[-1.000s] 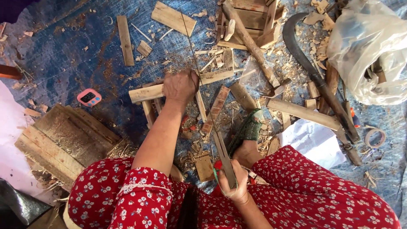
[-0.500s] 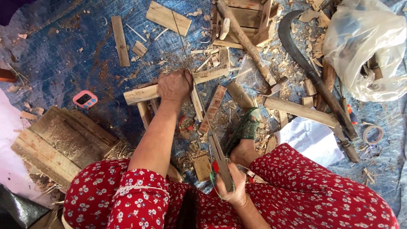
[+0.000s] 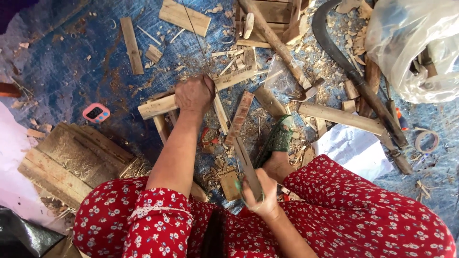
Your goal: Assembling a small wooden structure using a hammer and nails on a floor-based workspace.
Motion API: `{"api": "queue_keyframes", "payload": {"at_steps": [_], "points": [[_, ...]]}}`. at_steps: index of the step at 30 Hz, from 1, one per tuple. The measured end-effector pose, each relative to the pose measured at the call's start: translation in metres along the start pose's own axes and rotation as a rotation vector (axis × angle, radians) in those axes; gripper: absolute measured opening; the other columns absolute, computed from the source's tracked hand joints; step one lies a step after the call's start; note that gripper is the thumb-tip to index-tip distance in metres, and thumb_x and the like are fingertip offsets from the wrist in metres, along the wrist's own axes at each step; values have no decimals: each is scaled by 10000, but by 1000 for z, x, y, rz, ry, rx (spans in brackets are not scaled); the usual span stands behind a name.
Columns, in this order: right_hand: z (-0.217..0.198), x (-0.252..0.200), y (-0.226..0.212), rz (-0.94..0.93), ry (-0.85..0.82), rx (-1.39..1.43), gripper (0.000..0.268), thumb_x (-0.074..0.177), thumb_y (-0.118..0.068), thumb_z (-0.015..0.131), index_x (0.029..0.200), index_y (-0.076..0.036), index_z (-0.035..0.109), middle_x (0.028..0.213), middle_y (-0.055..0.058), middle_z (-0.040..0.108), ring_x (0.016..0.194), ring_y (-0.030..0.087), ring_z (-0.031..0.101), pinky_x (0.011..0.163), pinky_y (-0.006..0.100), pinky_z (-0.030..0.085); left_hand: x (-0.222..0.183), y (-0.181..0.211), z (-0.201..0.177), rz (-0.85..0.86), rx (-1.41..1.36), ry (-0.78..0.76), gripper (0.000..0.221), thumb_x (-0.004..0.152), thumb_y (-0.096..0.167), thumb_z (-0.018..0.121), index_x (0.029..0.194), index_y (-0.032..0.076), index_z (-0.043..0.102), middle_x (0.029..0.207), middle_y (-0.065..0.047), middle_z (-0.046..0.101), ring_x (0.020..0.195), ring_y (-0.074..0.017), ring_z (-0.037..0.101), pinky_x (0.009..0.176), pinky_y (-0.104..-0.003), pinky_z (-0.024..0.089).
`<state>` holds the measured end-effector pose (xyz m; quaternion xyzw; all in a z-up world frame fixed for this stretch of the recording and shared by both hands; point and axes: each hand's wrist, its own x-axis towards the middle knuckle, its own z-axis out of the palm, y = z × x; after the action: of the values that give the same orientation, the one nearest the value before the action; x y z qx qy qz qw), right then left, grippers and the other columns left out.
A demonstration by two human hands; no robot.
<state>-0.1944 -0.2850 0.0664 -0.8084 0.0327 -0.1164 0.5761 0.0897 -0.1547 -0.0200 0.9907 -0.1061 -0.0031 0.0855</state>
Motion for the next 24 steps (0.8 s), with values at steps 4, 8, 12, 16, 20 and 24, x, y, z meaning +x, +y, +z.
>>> {"api": "queue_keyframes", "payload": {"at_steps": [4,8,12,16,20,24], "points": [[-8,-11,-25,98,-37,-104,92,809,-40,601,878,17,623,619,34,678,385,89,565,323,210,468,6,-5,-5,-65,36,-122,521,1081,326,416,714,146,741,501,-40,638,316,-225,492,375,-361,455],[1,-2,2,49,-8,-24,46,830,-47,588,789,-41,567,541,3,593,343,94,505,255,239,406,-3,-7,-2,20,75,-117,464,1096,341,427,792,210,753,531,2,634,324,-179,461,362,-336,419],[31,5,44,81,71,44,126,786,-164,682,731,-111,582,484,122,545,333,261,527,348,298,408,1,-9,-2,27,-81,129,341,989,277,492,715,186,673,528,-93,644,532,-329,706,540,-431,537],[7,-18,36,147,99,36,154,779,-157,699,701,-106,575,469,117,534,342,236,517,360,276,383,-2,-2,-10,-14,-64,82,432,1019,316,460,684,157,681,558,-134,669,542,-331,719,548,-426,556],[-9,-4,-13,195,44,-15,139,764,-179,691,684,-102,607,458,140,556,330,284,532,347,306,397,-1,0,-6,-94,-61,9,510,1008,387,401,685,141,709,578,-149,681,630,-363,751,584,-499,561],[11,32,17,126,51,27,140,785,-137,678,704,-101,570,483,130,525,354,215,501,379,286,389,-4,4,-8,-12,-68,41,429,982,344,465,683,161,713,571,-138,676,622,-350,749,604,-474,573]]}}
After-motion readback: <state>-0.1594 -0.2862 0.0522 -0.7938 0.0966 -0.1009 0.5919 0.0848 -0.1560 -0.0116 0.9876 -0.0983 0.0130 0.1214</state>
